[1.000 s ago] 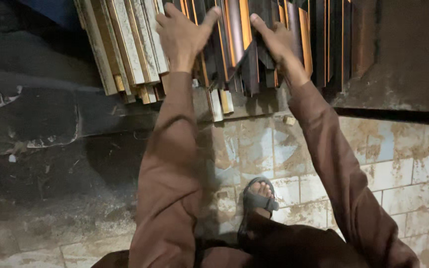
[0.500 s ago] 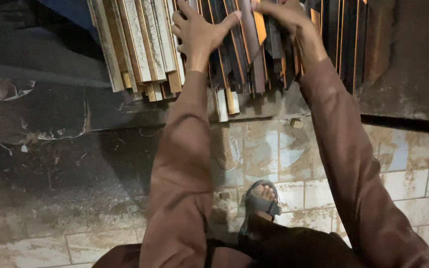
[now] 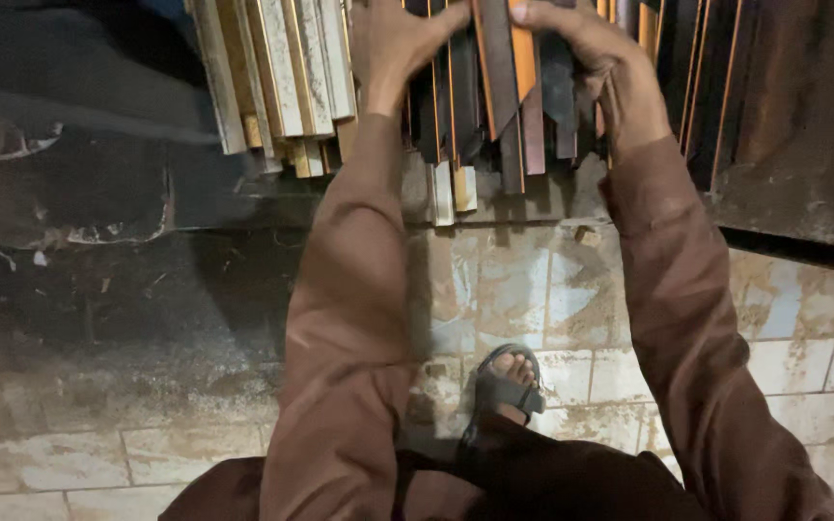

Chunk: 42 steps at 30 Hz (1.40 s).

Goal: The person places mitered picture frame corners onto a frame joining machine, presses the machine to drive V-nails into the joints, and rotates the frame to join each corner. They then stack the finished frames aside and arrange loose frame corner pieces on the work table.

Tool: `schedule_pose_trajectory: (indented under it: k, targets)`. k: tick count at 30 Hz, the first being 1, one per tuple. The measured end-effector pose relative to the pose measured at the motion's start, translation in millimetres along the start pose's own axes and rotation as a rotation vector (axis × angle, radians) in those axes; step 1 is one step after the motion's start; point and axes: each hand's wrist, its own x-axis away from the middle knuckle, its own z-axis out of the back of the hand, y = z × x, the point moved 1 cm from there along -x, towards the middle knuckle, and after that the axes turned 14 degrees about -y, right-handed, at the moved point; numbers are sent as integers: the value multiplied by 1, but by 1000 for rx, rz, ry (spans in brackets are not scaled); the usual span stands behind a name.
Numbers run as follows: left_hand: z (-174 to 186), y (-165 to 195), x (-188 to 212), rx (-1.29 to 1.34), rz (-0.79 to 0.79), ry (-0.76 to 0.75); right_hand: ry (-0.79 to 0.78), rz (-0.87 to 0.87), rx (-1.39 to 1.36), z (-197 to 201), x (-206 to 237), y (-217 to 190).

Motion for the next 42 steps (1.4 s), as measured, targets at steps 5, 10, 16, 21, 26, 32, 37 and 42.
schedule_pose_trajectory:
  k: [5, 10, 16, 21, 26, 32, 37, 42]
  targets:
    - [-5, -14, -9, 80, 91, -139, -80, 133, -206, 1, 7, 1]
    - [-27, -23, -3, 529, -93, -185, -86, 196, -314, 21, 17, 24]
    - [-21, -16, 22, 832, -73, -318, -165, 210, -365, 28, 20, 40]
    - [8, 1, 63, 1231, -178, -503, -164, 250, -398, 20, 15, 48]
    - [13, 10, 81, 1313, -134, -488, -266, 228, -458, 16, 17, 48]
    - [-15, -8, 81, 1228, -83, -371, -238, 265, -566, 11, 30, 46]
    - [-24, -22, 81, 1518, -124, -538, -270, 229, -562, 5, 29, 43]
    - [-18, -24, 90, 1601, 4, -448, -57, 169, -436, -3, 26, 38]
